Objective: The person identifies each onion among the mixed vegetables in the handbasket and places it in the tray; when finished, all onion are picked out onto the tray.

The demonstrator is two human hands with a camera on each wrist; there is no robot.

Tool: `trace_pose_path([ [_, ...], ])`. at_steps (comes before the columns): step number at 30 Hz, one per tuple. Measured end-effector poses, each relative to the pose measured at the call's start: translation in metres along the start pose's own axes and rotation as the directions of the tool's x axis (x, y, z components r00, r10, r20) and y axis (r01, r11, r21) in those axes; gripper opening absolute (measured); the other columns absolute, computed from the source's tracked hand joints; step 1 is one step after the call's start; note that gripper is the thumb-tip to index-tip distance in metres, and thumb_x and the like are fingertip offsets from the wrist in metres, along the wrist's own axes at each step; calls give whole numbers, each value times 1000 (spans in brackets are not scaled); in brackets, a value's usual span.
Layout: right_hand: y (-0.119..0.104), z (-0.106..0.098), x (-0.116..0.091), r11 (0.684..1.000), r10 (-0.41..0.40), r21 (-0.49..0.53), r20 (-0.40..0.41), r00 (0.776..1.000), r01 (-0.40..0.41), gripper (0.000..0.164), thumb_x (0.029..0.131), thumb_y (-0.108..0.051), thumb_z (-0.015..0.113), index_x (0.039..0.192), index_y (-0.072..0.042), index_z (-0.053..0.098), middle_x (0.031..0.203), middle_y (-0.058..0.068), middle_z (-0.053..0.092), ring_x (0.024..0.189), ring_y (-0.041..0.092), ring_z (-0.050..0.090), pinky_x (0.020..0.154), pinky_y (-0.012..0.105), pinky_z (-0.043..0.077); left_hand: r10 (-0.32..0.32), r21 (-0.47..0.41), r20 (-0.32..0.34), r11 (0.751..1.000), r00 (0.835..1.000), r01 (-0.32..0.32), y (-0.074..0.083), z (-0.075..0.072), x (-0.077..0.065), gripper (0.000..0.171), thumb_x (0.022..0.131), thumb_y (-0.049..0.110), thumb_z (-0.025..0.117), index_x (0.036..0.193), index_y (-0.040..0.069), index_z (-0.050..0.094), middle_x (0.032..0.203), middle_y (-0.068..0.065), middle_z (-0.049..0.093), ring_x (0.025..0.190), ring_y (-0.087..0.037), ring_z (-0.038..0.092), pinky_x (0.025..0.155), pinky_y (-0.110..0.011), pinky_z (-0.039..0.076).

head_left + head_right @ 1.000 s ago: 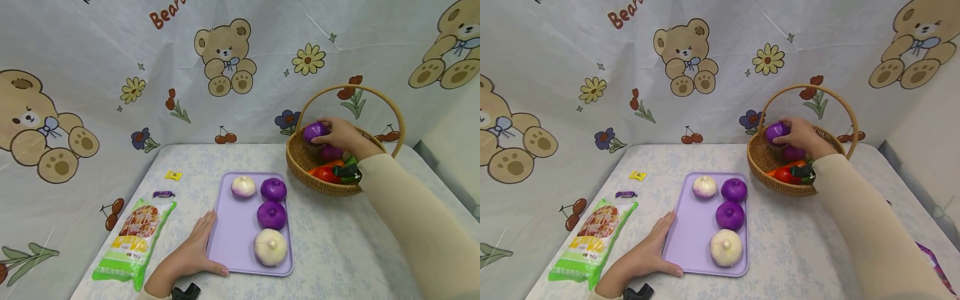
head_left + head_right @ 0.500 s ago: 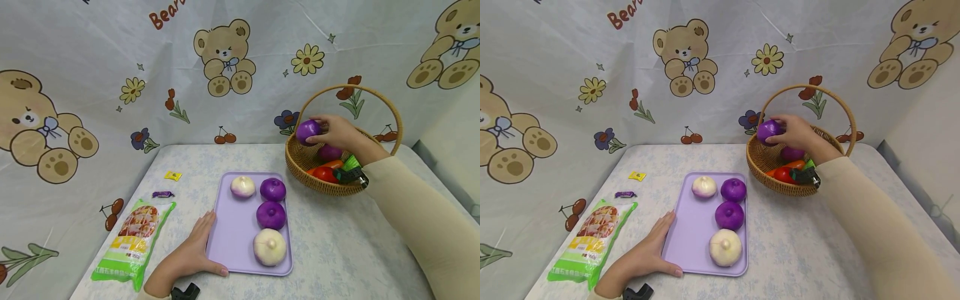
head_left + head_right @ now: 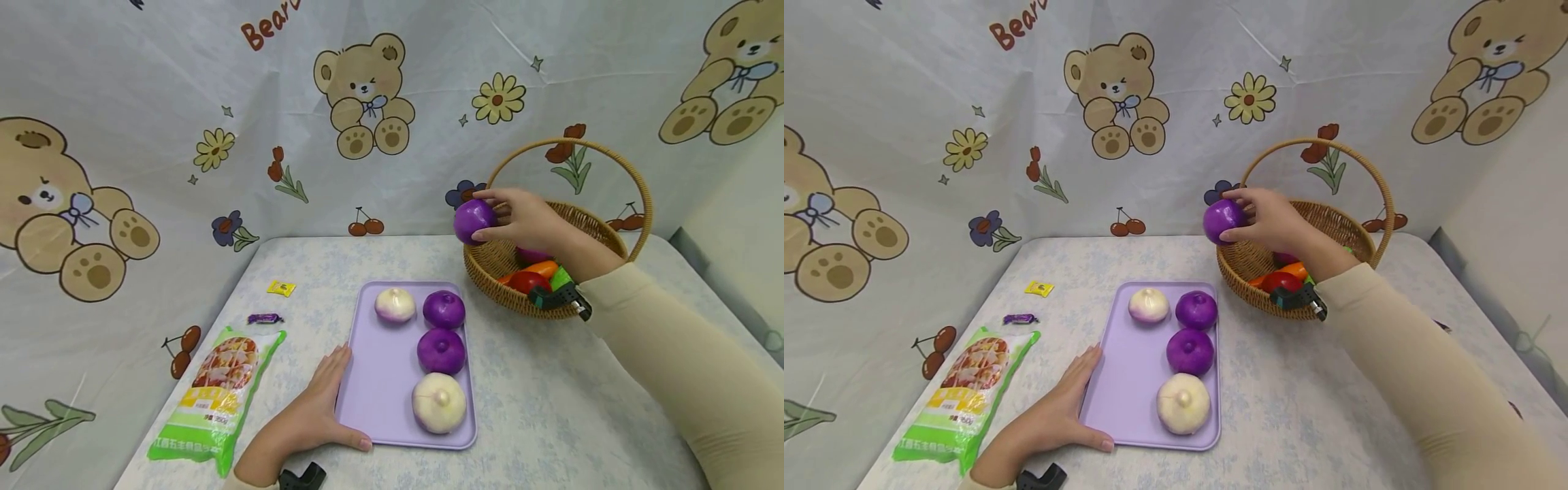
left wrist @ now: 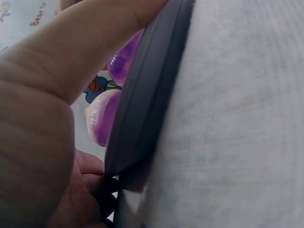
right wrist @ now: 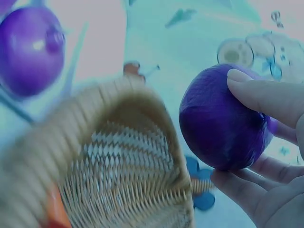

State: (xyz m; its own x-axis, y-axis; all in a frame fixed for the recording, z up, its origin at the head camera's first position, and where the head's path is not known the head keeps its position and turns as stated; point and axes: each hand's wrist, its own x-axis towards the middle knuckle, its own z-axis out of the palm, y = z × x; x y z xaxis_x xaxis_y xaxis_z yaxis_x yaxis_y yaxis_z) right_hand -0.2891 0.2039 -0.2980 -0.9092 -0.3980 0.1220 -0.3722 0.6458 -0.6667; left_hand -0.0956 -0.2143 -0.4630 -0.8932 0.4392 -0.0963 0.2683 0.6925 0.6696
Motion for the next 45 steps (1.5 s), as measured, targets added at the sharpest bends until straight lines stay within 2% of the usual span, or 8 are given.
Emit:
trace_pose_path([
  [4,-15,16,-6,999,-34,32,17,999,34,73,91,-18,86,155,-11,52,139,19,55,128,43,59,99,53,54,-7,-1,-3,1000,1000,7,0,0,-1,159,57,69,96,168,0,4,174,-18,3,158,-32,-5,125,-51,1],
  [11,-33,42,-11,988,-137,81,58,989,132,71,91,-17,87,153,-7,53,136,19,59,123,40,63,96,48,57,-17,4,-4,1000,1000,17,0,1,-1,159,57,71,94,168,2,4,174,-17,2,158,-32,-6,125,-54,4],
  [16,-41,59,-13,970,-234,94,89,968,226,74,88,-18,90,152,-6,54,137,15,61,119,34,66,94,44,58,-17,3,-3,1000,1000,17,-1,0,-1,158,58,71,94,168,2,4,174,-17,2,158,-32,-6,124,-54,5],
  [25,-55,95,-20,933,-347,155,157,925,324,72,88,-16,90,149,0,56,139,14,61,120,32,64,94,45,59,-3,-2,1,1000,1000,3,1,-1,0,158,58,68,96,168,0,3,174,-18,2,158,-32,-6,126,-51,2],
  [31,-63,119,-26,928,-373,116,241,896,355,69,89,-23,89,148,-3,58,132,10,65,115,25,65,90,39,61,5,-5,-4,1000,1000,-5,1,-1,-1,158,58,68,96,168,0,4,174,-18,2,158,-33,-5,125,-52,2],
  [37,-68,141,-33,906,-417,63,310,854,419,65,90,-29,88,145,-5,61,131,9,66,112,20,66,88,35,61,18,1,-2,1000,1000,-18,0,-1,0,156,60,69,95,168,0,5,174,-18,3,158,-32,-5,125,-52,2],
  [42,-65,156,-35,886,-432,8,376,819,464,65,92,-34,86,144,-4,61,135,10,65,117,20,63,97,36,56,23,1,2,1000,1000,-23,1,-1,0,156,60,68,95,168,0,4,174,-18,2,158,-33,-5,126,-52,2],
  [45,-64,163,-36,880,-425,-26,403,811,474,66,92,-37,84,144,-4,62,139,10,64,124,21,61,105,39,50,27,4,2,1000,1000,-27,1,-1,-1,156,61,68,95,167,-1,3,174,-19,2,158,-33,-5,126,-51,2],
])
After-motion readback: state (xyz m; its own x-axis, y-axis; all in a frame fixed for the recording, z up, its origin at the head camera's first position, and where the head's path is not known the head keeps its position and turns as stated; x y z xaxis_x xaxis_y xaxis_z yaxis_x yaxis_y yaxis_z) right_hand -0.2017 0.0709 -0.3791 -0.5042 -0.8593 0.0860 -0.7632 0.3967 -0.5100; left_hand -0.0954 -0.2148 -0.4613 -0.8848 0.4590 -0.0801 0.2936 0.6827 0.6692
